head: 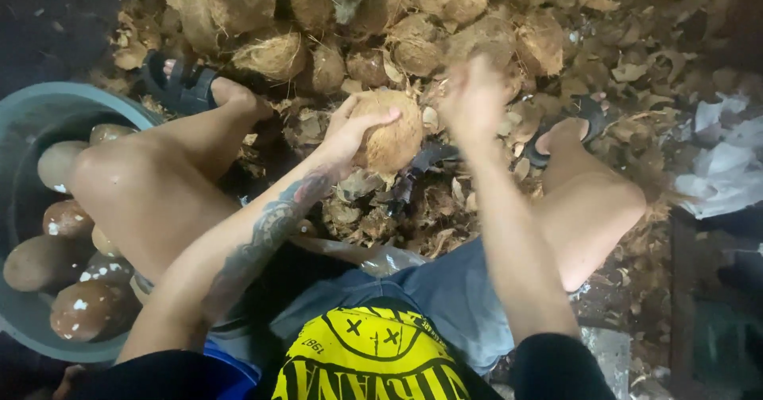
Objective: Peeling the outer husk of coconuts using a knife while sitting on the floor.
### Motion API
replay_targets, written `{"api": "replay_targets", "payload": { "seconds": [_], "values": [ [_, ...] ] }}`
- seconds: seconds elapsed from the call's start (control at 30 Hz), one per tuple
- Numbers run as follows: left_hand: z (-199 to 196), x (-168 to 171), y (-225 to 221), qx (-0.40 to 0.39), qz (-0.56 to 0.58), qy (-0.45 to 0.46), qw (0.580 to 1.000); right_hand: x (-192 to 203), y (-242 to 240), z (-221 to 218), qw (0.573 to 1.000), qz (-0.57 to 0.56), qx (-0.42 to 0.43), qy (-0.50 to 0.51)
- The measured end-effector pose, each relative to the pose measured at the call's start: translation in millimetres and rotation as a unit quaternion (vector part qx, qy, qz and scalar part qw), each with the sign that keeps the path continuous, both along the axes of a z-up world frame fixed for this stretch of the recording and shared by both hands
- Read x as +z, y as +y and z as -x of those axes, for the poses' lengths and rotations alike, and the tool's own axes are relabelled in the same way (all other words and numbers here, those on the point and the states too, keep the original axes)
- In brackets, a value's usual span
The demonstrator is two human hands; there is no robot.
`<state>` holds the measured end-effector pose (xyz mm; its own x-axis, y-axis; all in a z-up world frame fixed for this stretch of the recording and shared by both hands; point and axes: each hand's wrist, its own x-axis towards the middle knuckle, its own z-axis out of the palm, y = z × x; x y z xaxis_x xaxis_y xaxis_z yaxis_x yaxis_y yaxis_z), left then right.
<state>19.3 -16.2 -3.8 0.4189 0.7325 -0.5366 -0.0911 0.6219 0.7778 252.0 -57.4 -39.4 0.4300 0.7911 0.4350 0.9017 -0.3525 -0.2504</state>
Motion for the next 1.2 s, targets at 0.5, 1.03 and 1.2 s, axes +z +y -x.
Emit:
{"api": "replay_targets", "payload": {
  "seconds": [0.5, 1.03, 1.2],
  "values": [
    [-4, -16, 0, -0.233, -0.297, -0.003, 0.926, 105, -49, 57, 0.887, 0.074, 0.378, 0.253],
    [13, 27, 15, -0.328, -0.355, 0.087, 0.871, -16, -22, -50, 0.981, 0.005, 0.191, 0.018],
    [13, 19, 13, -0.322, -0.387, 0.098, 0.858, 23, -40, -6, 0.988, 0.001, 0.138, 0.068]
  ]
}}
